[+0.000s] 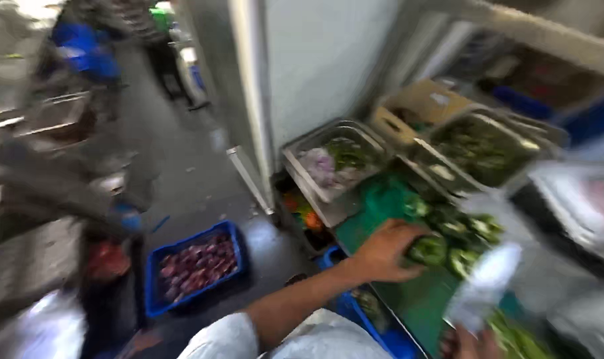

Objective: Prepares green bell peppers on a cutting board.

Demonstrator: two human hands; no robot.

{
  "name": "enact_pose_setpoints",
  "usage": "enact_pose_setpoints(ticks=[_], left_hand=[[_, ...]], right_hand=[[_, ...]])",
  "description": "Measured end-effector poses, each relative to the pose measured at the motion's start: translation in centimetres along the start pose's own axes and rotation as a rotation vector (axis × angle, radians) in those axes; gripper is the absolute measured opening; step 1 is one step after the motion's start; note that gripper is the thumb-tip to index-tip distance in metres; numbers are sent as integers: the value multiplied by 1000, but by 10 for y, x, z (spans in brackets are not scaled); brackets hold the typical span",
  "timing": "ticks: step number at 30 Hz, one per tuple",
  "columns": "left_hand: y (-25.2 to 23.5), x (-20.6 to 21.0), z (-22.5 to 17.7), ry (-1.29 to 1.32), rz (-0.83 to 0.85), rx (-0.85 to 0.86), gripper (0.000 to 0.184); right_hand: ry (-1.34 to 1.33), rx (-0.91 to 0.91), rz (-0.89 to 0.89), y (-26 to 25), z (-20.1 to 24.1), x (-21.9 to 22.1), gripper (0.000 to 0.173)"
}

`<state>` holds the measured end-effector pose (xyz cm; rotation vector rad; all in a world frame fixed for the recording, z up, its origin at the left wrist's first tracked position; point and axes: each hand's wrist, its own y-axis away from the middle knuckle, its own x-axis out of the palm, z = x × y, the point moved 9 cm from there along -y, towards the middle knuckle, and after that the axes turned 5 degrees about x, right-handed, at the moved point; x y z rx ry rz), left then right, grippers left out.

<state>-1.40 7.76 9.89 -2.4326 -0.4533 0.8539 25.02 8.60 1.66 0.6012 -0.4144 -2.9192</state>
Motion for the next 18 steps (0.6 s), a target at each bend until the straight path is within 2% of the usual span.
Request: enact_pose_setpoints(ticks=[2, 4, 8, 12, 15, 18], left_hand=[[-2, 32, -6, -162, 167, 60, 61], [3, 70, 0, -224, 351, 18, 62], [18, 137, 16, -194, 592, -43, 64], [24, 164, 21, -103, 593, -2, 62], [27, 156, 28, -11, 511, -2, 63], [42, 151, 37, 35, 547, -1, 64]], right_hand=[[152, -8, -120, 5, -4, -11, 58], [240, 43, -161, 8, -15, -19, 52], [320, 223, -76, 14, -37, -27, 41], [417, 281, -49, 26, -46, -31, 39], [413, 280, -91, 32, -40, -40, 37], [462, 267, -128, 35, -31, -49, 34]])
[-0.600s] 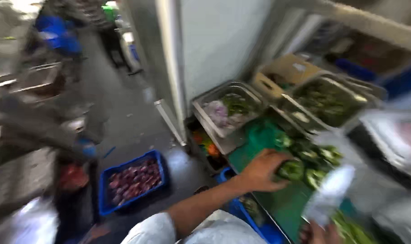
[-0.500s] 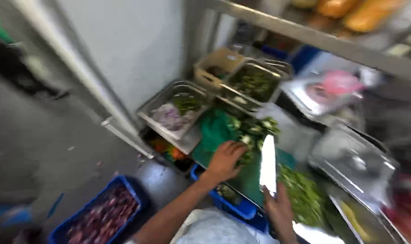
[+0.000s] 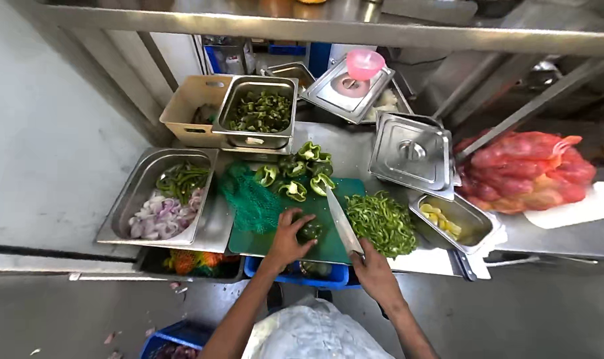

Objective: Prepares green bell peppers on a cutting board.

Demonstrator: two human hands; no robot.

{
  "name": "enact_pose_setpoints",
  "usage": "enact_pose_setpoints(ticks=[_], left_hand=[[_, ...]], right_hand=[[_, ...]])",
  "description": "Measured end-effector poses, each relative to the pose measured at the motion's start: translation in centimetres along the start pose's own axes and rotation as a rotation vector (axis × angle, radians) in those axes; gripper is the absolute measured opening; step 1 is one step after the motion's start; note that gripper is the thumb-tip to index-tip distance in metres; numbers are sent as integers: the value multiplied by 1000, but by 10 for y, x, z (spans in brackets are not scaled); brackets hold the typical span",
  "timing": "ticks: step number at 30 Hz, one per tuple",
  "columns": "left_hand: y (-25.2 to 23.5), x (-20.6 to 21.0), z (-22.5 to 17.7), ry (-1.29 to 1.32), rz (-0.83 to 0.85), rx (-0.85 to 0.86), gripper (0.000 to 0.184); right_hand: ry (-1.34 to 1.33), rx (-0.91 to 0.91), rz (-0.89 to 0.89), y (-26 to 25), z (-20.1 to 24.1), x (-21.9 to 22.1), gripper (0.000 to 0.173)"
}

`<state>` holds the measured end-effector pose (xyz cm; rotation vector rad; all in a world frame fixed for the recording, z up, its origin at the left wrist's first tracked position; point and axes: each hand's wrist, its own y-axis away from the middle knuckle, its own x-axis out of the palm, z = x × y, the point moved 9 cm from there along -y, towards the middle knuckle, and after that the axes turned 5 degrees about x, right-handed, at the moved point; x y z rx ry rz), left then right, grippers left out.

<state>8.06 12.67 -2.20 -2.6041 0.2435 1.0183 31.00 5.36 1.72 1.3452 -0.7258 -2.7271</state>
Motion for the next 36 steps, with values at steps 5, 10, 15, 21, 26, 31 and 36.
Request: enact_pose_setpoints(ticks=[5, 10, 15, 21, 26, 31, 36], left_hand=[[19, -10, -1, 65, -33, 60, 51], [24, -22, -2, 64, -7, 84, 57], [25, -23, -1, 93, 48, 132, 51], [28, -24, 4, 129, 63, 141, 49], [35, -24, 10, 169, 33, 117, 47], [38, -24, 12, 161, 20, 118, 47], [34, -25, 12, 191, 32, 89, 48]], right_hand=[[126, -18, 80, 10, -1, 6, 38], [268, -29, 158, 20, 9, 8, 35], [382, -44, 254, 24, 24, 16, 35], [352, -94, 301, -17, 62, 43, 31], [487, -106, 409, 11, 57, 30, 36], [516, -69, 446, 10, 53, 52, 37], [540, -73, 437, 18, 55, 46, 36]])
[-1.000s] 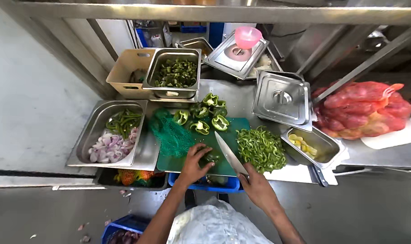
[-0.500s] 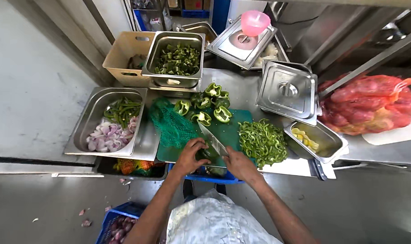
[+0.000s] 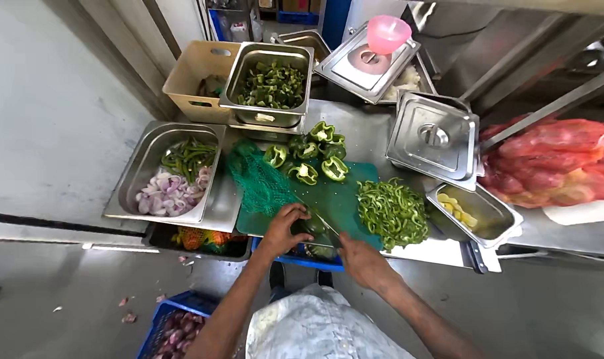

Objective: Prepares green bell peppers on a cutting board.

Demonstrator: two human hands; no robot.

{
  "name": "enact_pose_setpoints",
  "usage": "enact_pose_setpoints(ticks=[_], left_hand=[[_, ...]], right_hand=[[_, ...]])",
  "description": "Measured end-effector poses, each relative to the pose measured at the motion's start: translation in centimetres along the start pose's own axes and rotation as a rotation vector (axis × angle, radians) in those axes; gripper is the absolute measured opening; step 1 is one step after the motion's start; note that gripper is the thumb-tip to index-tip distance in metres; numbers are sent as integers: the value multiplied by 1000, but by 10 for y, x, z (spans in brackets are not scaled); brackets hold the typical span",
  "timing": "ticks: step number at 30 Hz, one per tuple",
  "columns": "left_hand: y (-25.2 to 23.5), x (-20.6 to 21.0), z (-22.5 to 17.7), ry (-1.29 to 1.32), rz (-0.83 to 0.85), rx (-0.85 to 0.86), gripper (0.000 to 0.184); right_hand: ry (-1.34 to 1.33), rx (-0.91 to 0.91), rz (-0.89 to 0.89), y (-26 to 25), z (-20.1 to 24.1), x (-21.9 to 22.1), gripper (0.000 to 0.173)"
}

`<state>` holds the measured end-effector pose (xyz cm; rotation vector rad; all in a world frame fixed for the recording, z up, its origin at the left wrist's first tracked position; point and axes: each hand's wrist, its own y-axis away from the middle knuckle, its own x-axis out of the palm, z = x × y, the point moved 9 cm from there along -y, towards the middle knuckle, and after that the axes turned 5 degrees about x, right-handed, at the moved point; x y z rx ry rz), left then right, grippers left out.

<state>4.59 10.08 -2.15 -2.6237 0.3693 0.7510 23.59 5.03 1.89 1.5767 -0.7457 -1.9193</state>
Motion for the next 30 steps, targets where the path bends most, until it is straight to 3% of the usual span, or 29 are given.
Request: enact_pose_setpoints(ticks=[7, 14, 21, 26, 30], left_hand=[[-1, -2, 11, 35, -90, -43, 52], [11, -2, 25, 16, -211, -115, 52], [5, 5, 8, -141, -36, -30, 60], [10, -15, 17, -4, -294, -57, 60], [12, -14, 25, 75, -346, -141, 62]], right_hand=[[-70, 10, -54, -29, 11, 33, 41], [-61, 39, 15, -10, -24, 60, 41], [-80, -13, 15, -8, -36, 25, 39], [-197, 11, -102, 3, -66, 7, 37], [-292, 41, -163, -3, -62, 17, 39]])
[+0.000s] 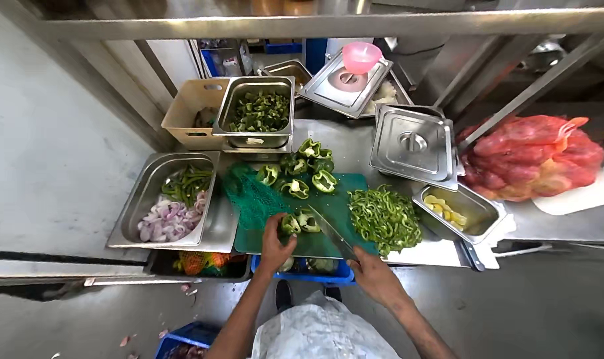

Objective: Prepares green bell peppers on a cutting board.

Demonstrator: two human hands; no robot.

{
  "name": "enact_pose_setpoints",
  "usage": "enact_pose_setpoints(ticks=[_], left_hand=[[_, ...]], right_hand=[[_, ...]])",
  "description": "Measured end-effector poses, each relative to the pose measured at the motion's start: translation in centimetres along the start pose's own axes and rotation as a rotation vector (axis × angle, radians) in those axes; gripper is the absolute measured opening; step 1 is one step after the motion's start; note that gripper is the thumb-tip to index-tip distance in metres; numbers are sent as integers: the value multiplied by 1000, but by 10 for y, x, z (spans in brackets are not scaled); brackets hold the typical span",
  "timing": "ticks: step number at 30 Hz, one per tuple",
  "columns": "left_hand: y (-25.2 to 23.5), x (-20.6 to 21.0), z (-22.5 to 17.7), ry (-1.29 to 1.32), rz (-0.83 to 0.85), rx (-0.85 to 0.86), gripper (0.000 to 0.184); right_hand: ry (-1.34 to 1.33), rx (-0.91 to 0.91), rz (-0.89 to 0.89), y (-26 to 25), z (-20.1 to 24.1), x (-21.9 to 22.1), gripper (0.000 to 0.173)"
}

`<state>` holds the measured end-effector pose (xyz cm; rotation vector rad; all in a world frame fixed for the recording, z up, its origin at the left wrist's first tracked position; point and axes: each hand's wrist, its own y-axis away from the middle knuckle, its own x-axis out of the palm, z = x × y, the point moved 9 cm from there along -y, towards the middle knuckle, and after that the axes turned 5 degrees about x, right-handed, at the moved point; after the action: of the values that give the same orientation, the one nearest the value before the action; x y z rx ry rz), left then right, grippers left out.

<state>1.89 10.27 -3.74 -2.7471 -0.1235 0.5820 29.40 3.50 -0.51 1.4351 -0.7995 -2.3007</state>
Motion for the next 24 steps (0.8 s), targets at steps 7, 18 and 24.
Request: enact_pose_setpoints(ticks=[7, 18, 24], left_hand=[[-54, -13, -32, 494, -228, -280, 42], [-150, -62, 2, -549, -19, -269, 69], [-69, -126, 47, -761, 47, -600, 25]], right_hand=[[-326, -73, -277, 9, -4, -24, 36], [-503, -137, -467, 23, -22, -46, 40], [-509, -102, -320, 22, -30, -7, 39]])
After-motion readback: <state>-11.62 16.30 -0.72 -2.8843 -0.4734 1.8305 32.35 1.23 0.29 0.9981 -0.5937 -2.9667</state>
